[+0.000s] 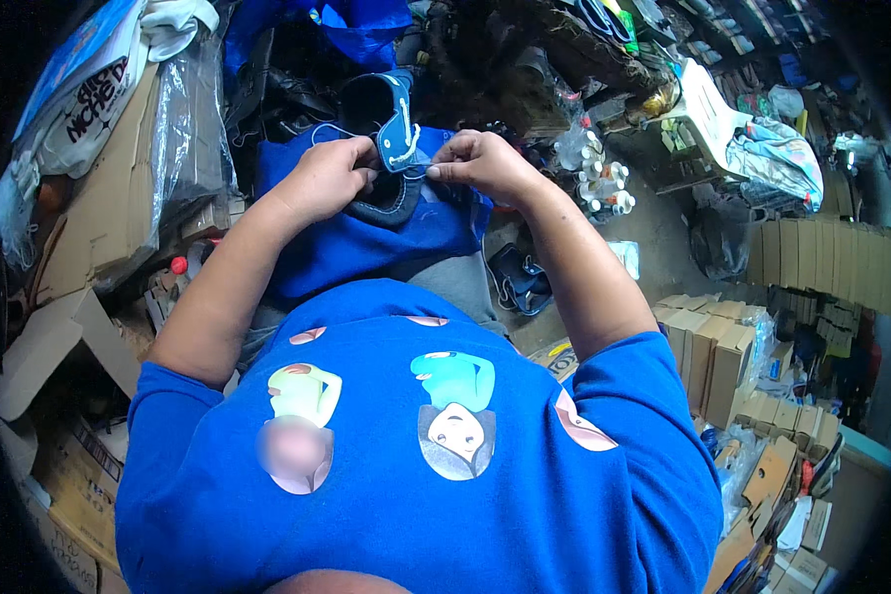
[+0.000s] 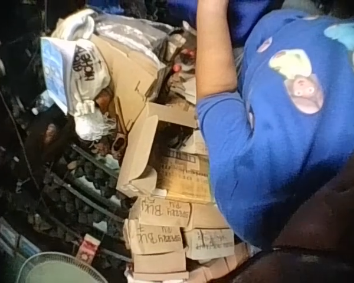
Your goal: Stitching the interior or edge components of a shoe by hand using a needle and thread.
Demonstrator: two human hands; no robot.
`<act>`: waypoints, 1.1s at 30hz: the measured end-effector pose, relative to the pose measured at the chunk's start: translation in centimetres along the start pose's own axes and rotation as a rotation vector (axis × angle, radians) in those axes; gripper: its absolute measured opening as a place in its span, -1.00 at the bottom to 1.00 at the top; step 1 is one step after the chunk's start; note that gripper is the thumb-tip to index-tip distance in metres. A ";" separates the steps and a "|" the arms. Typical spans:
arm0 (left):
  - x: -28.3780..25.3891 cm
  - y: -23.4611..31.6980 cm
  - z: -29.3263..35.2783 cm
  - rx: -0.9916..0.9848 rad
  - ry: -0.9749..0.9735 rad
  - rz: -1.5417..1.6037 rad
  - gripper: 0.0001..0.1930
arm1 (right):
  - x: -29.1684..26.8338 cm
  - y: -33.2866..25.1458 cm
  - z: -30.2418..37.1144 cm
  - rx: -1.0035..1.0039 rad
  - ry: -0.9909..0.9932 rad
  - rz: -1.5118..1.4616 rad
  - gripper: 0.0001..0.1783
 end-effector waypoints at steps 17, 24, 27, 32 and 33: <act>0.5 0.3 -0.3 0.159 0.033 0.045 -0.80 | -1.1 -4.7 2.7 -0.633 0.544 0.972 -0.85; -0.4 0.0 -0.1 0.243 -0.011 -0.049 -0.81 | 1.4 -5.0 1.4 -0.586 0.334 1.291 -0.85; -1.4 0.0 1.0 0.378 -0.031 -0.169 -0.82 | 0.5 -3.2 0.6 -0.687 0.345 1.231 -0.80; -4.2 -4.4 7.3 0.280 0.176 -0.388 -0.85 | -4.4 1.6 1.3 -0.540 0.423 1.141 -0.83; -5.2 -6.4 9.3 0.184 0.261 -0.329 -0.87 | -6.0 3.8 2.1 -0.467 0.509 1.105 -0.85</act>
Point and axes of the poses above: each hand's wrist, its own z-axis away from the middle knuckle, its own x-axis out of the palm, y = z × x, the point moved 1 cm from there along -z, towards the middle knuckle, and after that the axes turned 12 degrees about x, right-handed, at the moved point
